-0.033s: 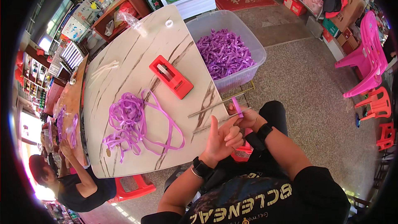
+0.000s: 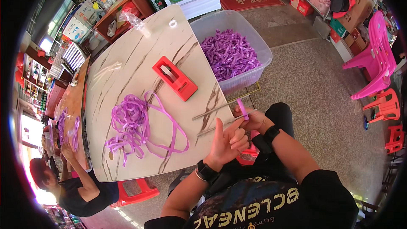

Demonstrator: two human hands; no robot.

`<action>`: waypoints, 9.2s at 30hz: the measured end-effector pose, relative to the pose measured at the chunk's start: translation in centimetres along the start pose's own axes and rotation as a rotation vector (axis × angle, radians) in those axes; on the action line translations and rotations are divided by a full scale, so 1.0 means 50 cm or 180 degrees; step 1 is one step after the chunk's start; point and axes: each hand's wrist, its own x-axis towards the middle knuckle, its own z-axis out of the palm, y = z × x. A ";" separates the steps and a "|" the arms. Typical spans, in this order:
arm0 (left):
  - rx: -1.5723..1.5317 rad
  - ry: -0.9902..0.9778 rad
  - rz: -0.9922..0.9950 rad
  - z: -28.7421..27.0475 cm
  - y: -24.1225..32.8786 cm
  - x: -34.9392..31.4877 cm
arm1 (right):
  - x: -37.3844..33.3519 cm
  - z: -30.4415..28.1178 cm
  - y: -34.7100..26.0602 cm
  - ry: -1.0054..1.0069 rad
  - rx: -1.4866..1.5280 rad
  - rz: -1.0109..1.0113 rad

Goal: Stretching and measuring purple plastic loops against markings on a workspace table.

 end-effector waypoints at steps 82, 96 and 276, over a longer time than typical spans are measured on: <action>-0.0074 0.0013 -0.0073 -0.004 0.004 -0.001 | -0.100 0.185 -0.060 0.2179 -0.5550 -0.1883; -0.0111 0.0042 -0.0069 -0.002 0.002 0.000 | -0.050 0.041 -0.073 0.0498 -0.1821 -0.0004; 0.4318 -0.0168 -0.0696 0.315 0.160 0.033 | -0.312 0.418 -0.145 -0.0111 -0.4366 -0.1767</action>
